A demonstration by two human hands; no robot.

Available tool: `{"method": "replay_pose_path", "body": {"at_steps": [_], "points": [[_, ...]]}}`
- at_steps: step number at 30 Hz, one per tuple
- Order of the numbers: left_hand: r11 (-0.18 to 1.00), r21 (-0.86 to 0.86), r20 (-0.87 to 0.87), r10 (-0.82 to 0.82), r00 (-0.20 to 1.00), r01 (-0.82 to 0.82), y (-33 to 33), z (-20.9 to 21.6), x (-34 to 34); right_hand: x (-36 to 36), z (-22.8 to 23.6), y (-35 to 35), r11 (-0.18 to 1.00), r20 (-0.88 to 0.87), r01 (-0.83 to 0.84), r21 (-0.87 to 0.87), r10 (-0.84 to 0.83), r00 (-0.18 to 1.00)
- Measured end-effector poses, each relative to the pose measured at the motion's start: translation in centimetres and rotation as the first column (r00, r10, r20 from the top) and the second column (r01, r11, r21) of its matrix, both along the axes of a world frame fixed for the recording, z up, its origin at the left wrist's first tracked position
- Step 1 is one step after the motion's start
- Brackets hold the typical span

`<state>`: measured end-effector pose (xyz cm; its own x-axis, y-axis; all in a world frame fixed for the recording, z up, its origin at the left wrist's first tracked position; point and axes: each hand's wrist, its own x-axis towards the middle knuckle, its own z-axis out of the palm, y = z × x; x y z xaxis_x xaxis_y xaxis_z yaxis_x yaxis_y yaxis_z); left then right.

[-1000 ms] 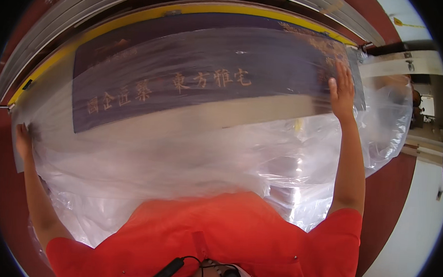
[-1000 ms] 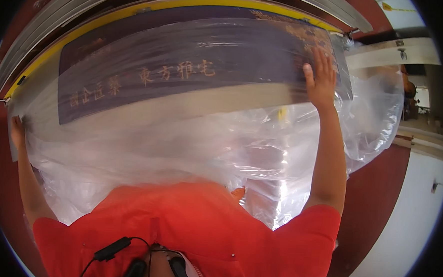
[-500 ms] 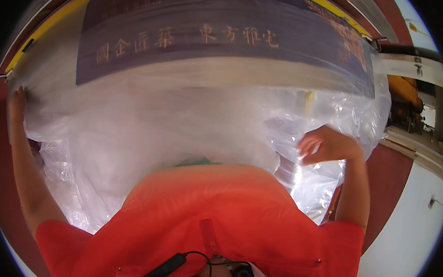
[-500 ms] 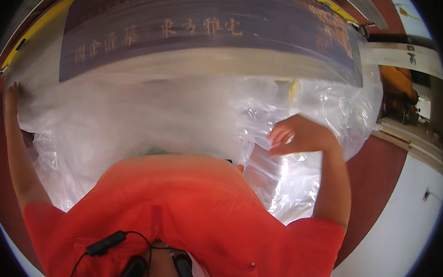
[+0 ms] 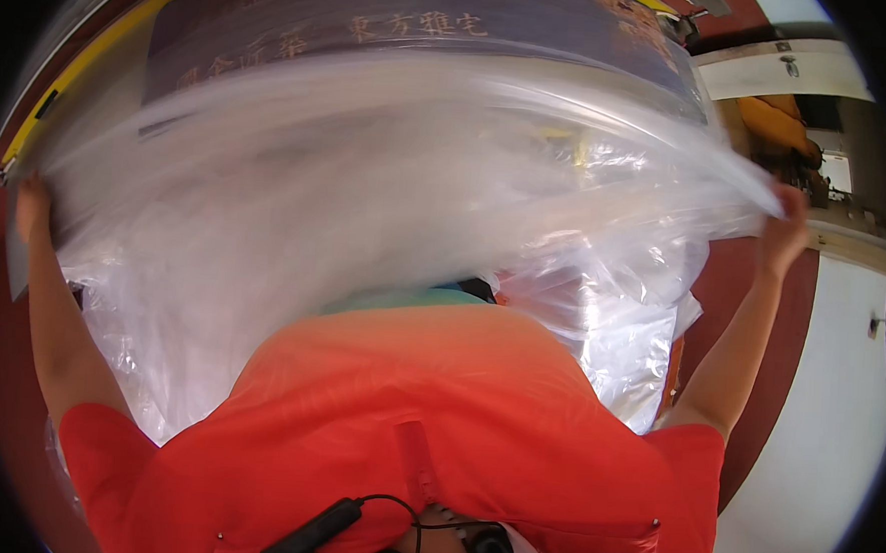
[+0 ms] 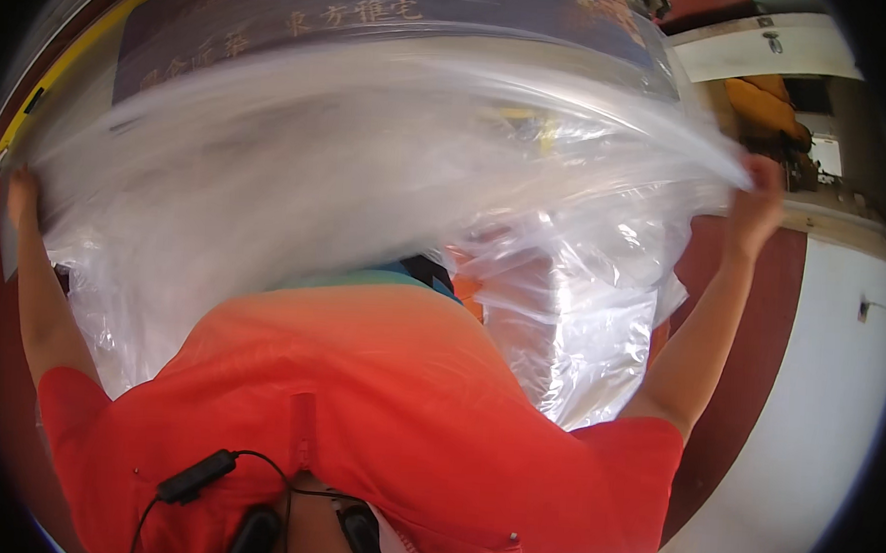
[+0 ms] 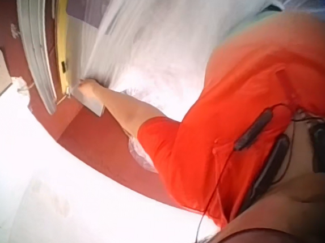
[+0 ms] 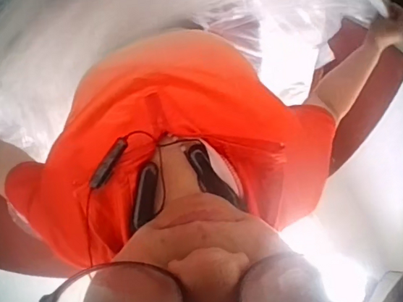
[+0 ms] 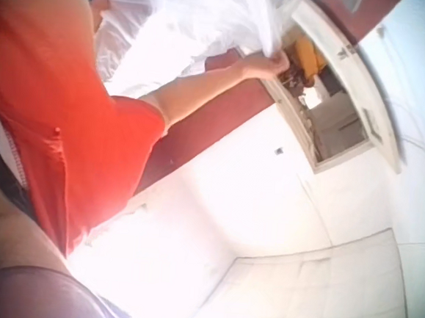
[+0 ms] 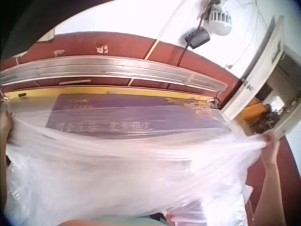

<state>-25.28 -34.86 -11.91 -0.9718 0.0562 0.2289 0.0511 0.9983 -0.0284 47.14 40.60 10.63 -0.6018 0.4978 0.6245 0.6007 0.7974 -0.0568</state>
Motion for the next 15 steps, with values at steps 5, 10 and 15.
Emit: {"method": "replay_pose_path", "body": {"at_steps": [5,10,15], "points": [[1.000,-0.005,-0.009,-0.005,1.000,0.005,-0.8,-0.9,-0.1,-1.8,-6.6,-1.6,0.616,-0.744,-0.468,-0.634,-0.322,0.585],[0.998,-0.032,-0.080,-0.065,0.995,0.062,-0.4,-0.2,1.8,0.8,-5.4,4.7,0.548,0.098,0.146,-0.824,-0.116,0.988],[0.994,0.096,0.001,0.043,0.999,-0.043,3.9,0.4,4.1,6.2,18.5,12.7,0.732,0.249,0.273,0.624,-0.517,0.819]]}}
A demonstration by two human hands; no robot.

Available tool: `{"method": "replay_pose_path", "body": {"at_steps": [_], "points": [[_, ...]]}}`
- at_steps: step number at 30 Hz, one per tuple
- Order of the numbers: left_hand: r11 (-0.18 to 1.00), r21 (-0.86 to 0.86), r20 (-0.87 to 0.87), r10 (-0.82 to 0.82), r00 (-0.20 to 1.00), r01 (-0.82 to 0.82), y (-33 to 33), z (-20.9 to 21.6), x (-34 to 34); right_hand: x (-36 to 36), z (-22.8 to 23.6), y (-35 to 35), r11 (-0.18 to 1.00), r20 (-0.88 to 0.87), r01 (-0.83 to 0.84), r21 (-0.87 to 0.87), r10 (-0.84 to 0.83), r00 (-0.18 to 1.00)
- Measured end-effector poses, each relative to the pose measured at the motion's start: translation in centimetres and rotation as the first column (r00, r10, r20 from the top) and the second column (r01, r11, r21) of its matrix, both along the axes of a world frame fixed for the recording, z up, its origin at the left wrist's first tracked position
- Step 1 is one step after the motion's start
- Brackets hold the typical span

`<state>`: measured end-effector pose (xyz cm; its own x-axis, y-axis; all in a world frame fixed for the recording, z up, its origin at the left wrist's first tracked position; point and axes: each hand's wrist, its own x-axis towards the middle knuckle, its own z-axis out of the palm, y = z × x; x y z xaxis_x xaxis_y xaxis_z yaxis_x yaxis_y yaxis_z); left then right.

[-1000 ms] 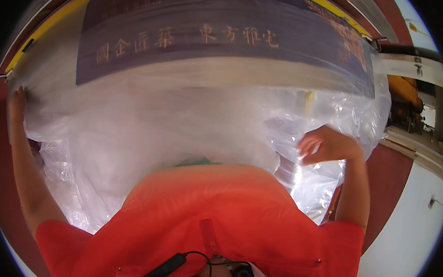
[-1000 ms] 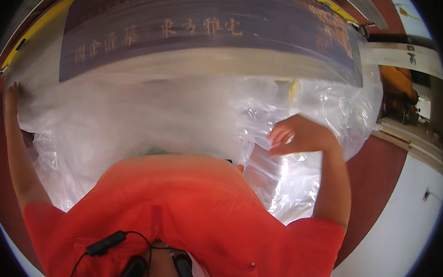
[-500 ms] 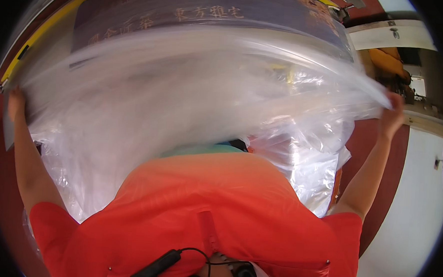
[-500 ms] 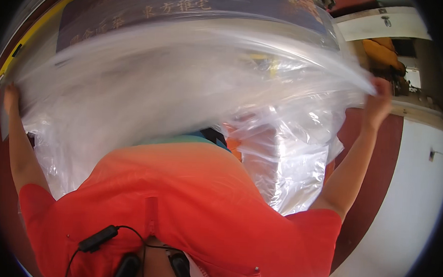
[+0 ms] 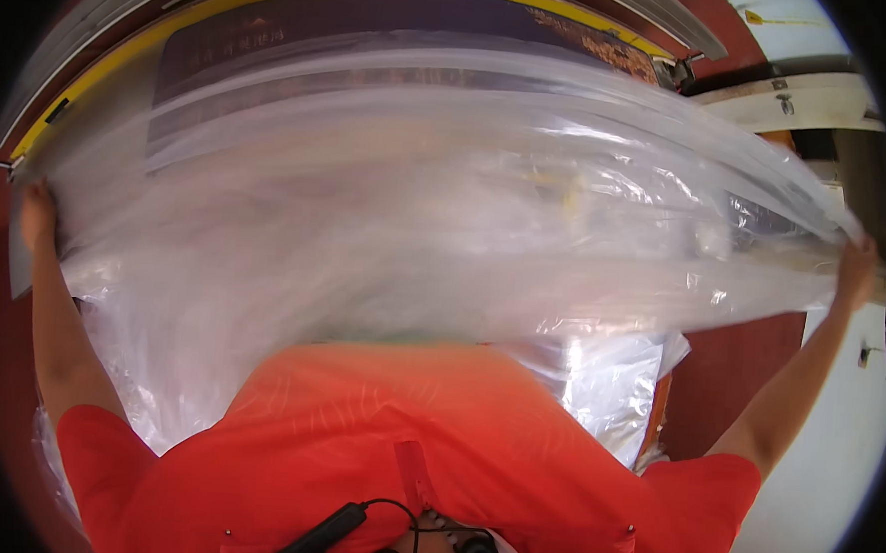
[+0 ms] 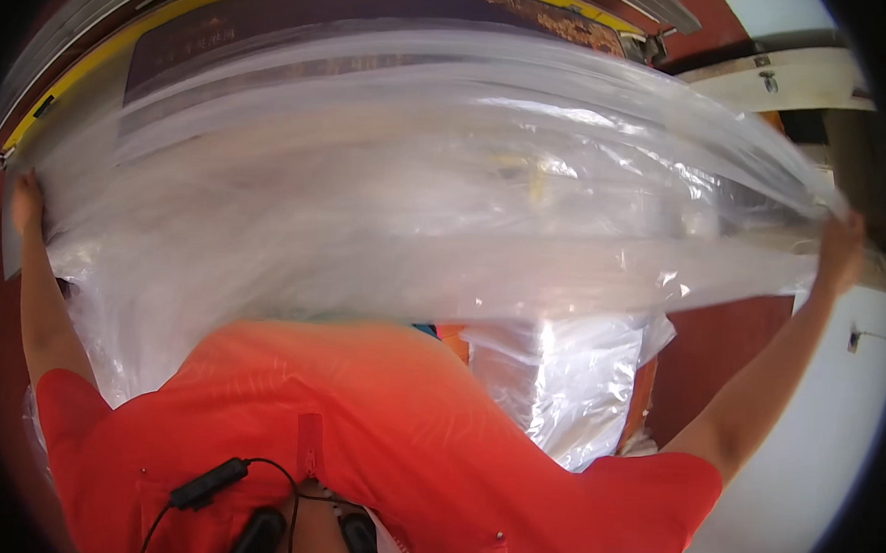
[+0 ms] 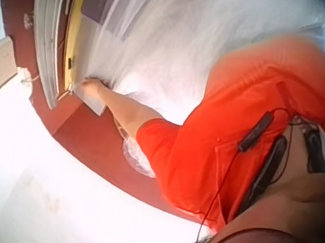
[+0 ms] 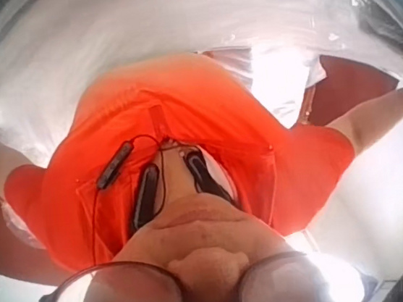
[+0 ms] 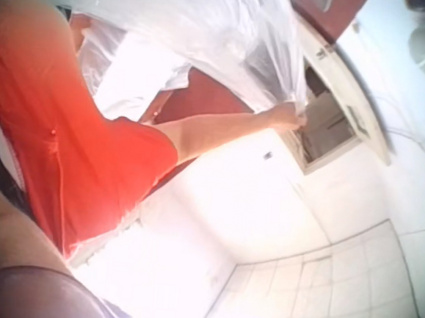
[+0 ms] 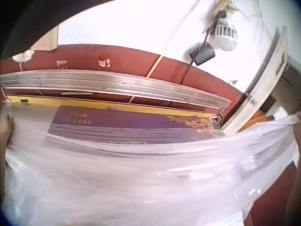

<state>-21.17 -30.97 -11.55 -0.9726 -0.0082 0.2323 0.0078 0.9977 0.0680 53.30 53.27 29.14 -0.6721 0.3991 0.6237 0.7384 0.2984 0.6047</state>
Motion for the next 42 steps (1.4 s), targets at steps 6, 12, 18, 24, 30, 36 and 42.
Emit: {"method": "replay_pose_path", "body": {"at_steps": [6,12,18,24,30,36,42], "points": [[0.994,-0.094,-0.110,-0.059,0.992,0.048,-5.4,0.6,-0.3,-18.7,-23.8,-13.6,0.501,-0.352,-0.658,-0.562,0.575,0.738],[0.991,0.054,-0.071,-0.115,0.991,0.119,-0.9,0.1,1.2,-15.5,-34.9,-3.0,0.516,-0.311,-0.307,-0.800,0.081,0.947],[0.985,0.049,-0.082,-0.160,0.984,0.164,-2.4,1.7,3.0,-23.3,-34.8,-4.9,0.581,-0.240,-0.342,-0.739,0.247,0.939],[0.981,0.074,-0.075,-0.173,0.982,0.178,-2.2,2.1,3.8,-19.9,-36.0,-0.6,0.683,-0.196,-0.188,-0.706,0.067,0.978],[0.988,0.074,-0.071,-0.134,0.988,0.139,-1.1,2.4,4.6,-26.5,-32.8,-9.3,0.568,-0.386,-0.531,-0.629,0.365,0.847],[0.994,0.013,-0.005,-0.109,0.994,0.109,-7.1,1.0,3.5,-28.4,-33.9,-14.9,0.551,-0.240,-0.462,-0.695,0.429,0.871],[0.374,0.925,0.209,-0.356,0.911,-0.066,-10.7,5.4,5.6,-29.5,-33.9,-10.0,0.479,-0.554,-0.620,-0.621,0.291,0.780]]}}
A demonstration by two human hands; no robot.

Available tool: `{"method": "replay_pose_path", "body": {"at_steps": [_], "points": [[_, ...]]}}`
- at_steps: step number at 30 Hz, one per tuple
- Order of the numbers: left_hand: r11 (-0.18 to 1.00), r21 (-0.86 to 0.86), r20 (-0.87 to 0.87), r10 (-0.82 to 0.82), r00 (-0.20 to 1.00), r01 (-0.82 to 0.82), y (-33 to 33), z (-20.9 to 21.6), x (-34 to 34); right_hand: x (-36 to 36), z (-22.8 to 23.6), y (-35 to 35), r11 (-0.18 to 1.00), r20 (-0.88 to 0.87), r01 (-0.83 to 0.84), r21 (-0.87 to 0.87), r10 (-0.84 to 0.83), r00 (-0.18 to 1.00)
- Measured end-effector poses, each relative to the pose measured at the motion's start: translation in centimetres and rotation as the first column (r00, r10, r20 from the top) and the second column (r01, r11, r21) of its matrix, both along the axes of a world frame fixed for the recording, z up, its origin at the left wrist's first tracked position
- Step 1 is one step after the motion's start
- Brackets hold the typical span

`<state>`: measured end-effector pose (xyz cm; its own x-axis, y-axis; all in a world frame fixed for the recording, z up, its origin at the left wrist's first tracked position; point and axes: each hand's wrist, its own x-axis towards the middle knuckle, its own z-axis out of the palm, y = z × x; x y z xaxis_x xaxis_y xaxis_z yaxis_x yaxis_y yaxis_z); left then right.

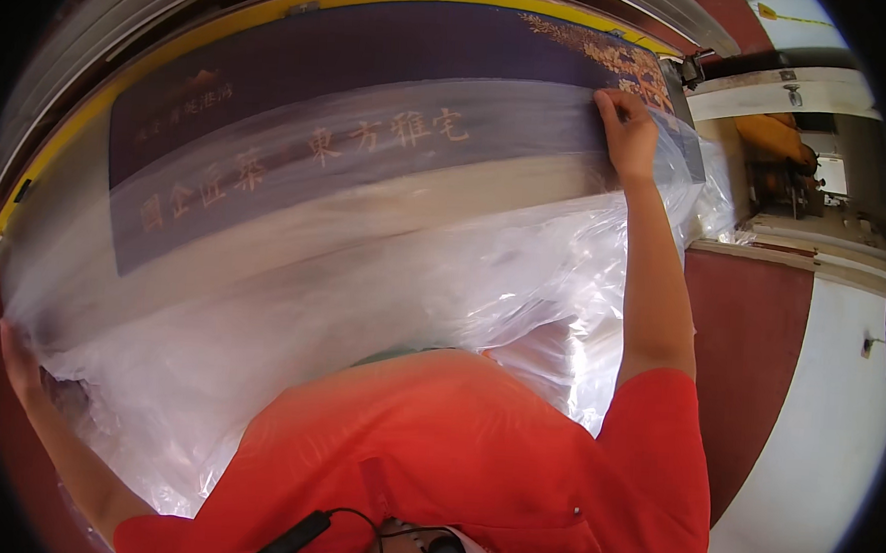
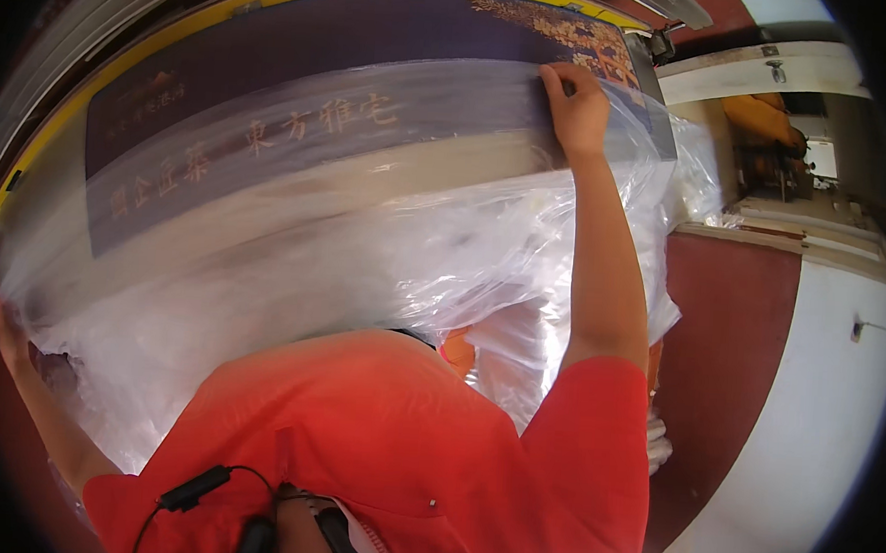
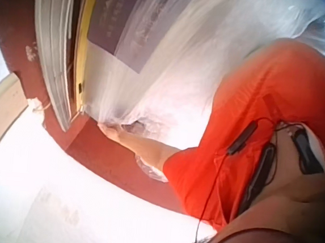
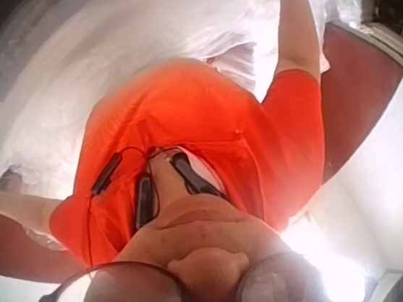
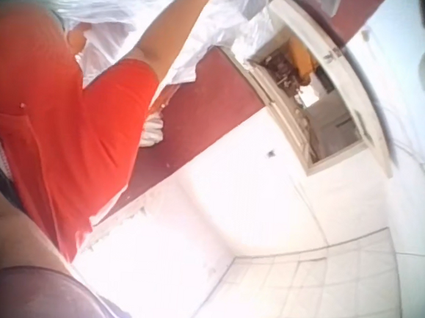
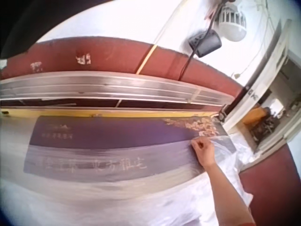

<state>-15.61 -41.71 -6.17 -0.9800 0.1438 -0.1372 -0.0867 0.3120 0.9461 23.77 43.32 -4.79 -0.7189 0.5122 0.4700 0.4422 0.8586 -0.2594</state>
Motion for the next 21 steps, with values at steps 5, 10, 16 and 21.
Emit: {"method": "replay_pose_path", "body": {"at_steps": [5,10,16,21], "points": [[0.901,0.414,0.118,0.090,0.989,-0.132,0.0,4.1,5.2,-0.5,0.3,-0.8,0.985,0.046,0.062,0.162,-0.070,0.996],[0.954,0.105,-0.025,0.286,0.958,-0.282,-0.8,3.8,0.6,-0.8,1.2,0.4,0.989,-0.062,-0.144,0.036,0.146,0.987],[0.638,-0.478,-0.593,0.272,0.758,-0.604,5.7,-1.9,-6.4,-1.2,0.5,0.8,0.987,-0.091,-0.004,-0.158,-0.010,0.996],[0.734,-0.338,-0.580,0.331,0.744,-0.589,10.6,-4.8,-15.9,-7.3,1.0,7.1,0.988,-0.111,0.153,-0.009,-0.153,0.982]]}}
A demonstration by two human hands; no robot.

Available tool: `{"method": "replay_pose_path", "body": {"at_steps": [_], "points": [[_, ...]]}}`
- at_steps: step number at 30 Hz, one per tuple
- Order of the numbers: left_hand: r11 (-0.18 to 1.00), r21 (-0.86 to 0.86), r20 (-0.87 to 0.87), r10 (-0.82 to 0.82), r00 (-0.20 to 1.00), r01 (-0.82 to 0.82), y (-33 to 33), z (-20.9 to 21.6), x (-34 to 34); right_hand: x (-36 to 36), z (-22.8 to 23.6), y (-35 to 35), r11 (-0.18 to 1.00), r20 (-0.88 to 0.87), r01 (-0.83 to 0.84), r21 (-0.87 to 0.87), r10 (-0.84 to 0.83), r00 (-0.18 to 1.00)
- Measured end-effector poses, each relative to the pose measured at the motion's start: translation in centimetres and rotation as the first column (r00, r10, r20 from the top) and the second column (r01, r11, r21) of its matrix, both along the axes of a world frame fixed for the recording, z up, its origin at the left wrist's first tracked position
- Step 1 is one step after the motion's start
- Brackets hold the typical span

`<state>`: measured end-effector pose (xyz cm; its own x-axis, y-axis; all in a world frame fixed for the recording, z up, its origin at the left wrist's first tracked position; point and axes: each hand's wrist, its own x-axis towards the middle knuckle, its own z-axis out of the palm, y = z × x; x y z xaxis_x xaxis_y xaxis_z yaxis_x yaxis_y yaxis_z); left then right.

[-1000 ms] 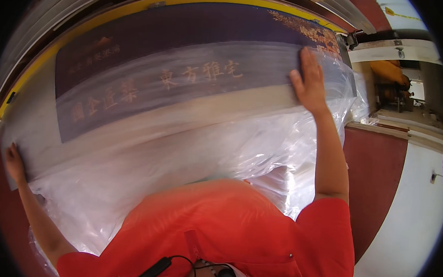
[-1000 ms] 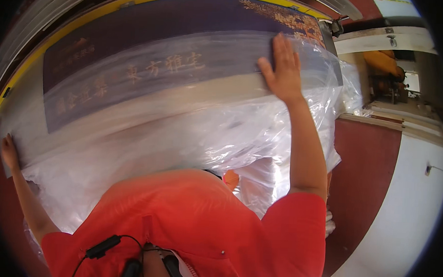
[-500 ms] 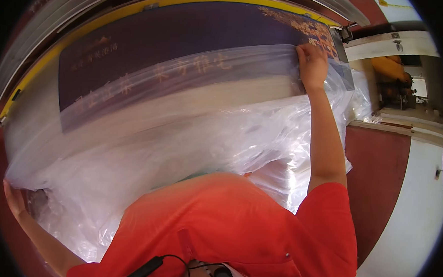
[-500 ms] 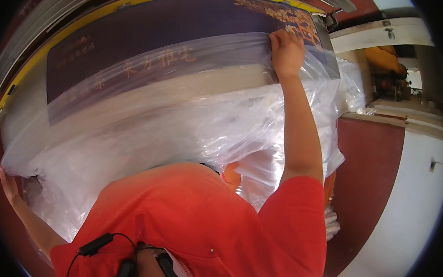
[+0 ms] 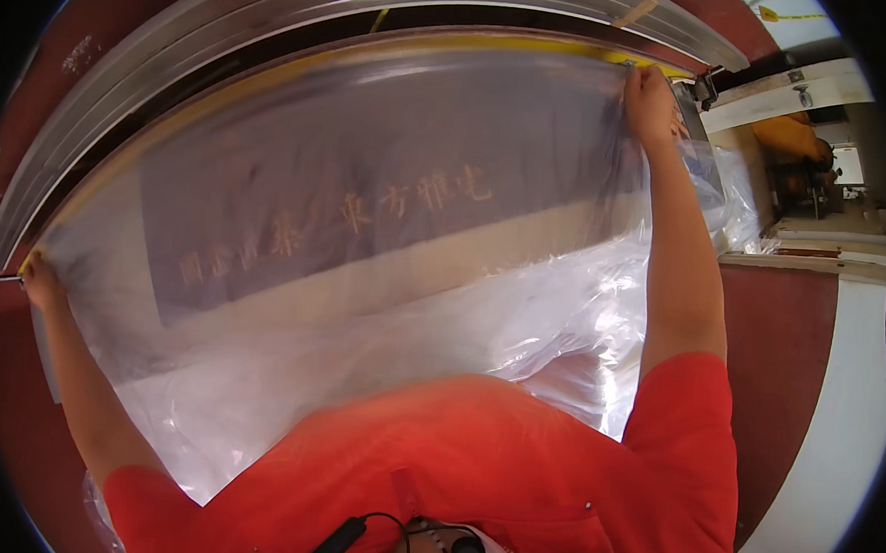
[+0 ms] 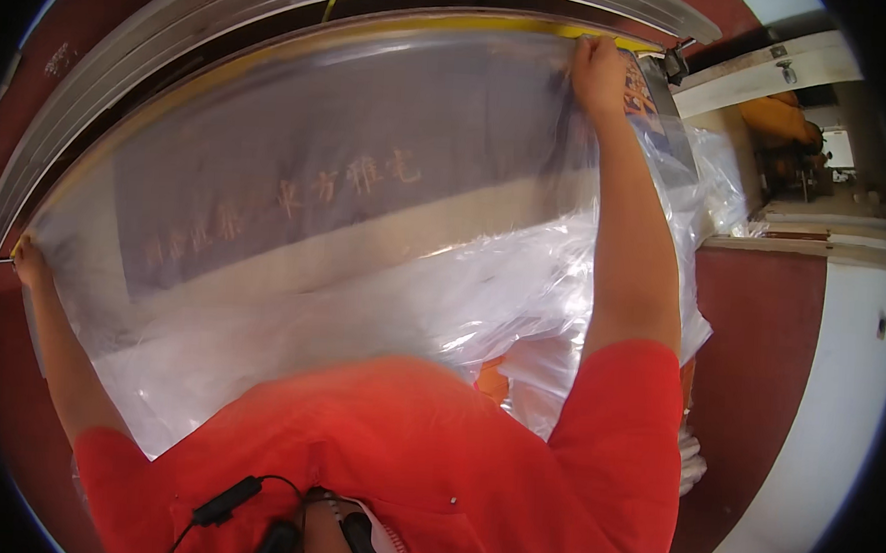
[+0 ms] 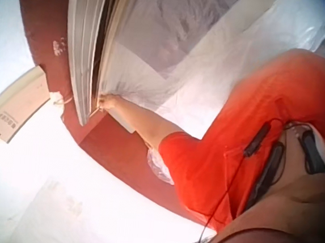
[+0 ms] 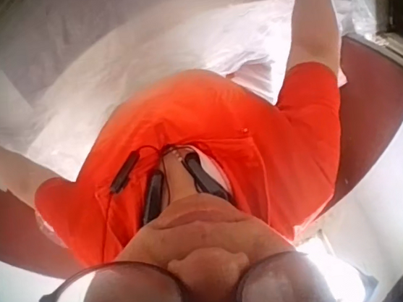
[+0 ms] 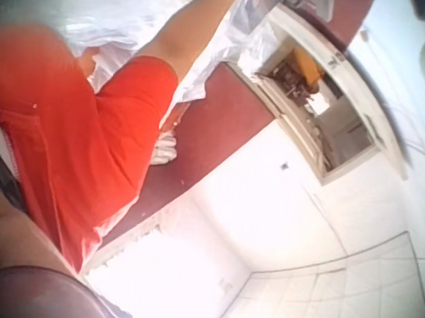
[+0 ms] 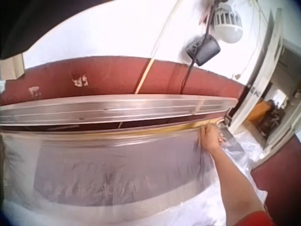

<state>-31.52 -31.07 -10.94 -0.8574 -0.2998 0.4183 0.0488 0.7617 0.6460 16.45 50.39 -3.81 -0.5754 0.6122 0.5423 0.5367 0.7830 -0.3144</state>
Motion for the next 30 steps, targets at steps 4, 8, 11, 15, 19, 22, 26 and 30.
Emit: {"method": "replay_pose_path", "body": {"at_steps": [4,8,11,15,19,22,26,30], "points": [[0.951,-0.310,0.192,0.074,0.978,-0.011,3.8,-0.3,-2.7,-3.6,-0.8,3.9,0.980,-0.019,0.148,-0.129,-0.152,0.988],[0.917,-0.397,0.276,0.143,0.951,-0.022,2.9,-1.7,-3.5,-4.8,-2.4,3.6,0.938,-0.108,0.204,-0.282,-0.242,0.964],[0.988,-0.021,0.230,-0.147,0.962,0.156,2.8,-2.7,-4.7,-4.0,-3.2,3.6,0.895,-0.078,0.299,-0.331,-0.342,0.936],[0.910,0.410,0.182,-0.148,0.972,0.062,0.0,-3.5,-5.7,-5.0,-3.9,3.3,0.897,-0.119,0.350,-0.270,-0.391,0.912],[0.909,0.416,0.284,-0.123,0.951,-0.007,1.4,-3.3,-5.7,-4.6,-3.4,2.5,0.885,-0.117,0.382,-0.265,-0.423,0.899],[0.888,0.458,0.322,-0.141,0.936,-0.024,1.0,-3.0,-5.8,-4.3,-3.1,2.7,0.888,-0.083,0.356,-0.292,-0.394,0.915],[0.838,0.544,0.376,-0.194,0.906,-0.046,-0.2,-2.3,-6.2,-4.2,-2.5,2.8,0.885,-0.090,0.209,-0.415,-0.268,0.959],[0.751,0.660,0.333,-0.313,0.889,0.017,-0.2,-0.1,-6.3,-3.6,-0.7,1.2,0.831,-0.037,0.026,-0.555,-0.056,0.998]]}}
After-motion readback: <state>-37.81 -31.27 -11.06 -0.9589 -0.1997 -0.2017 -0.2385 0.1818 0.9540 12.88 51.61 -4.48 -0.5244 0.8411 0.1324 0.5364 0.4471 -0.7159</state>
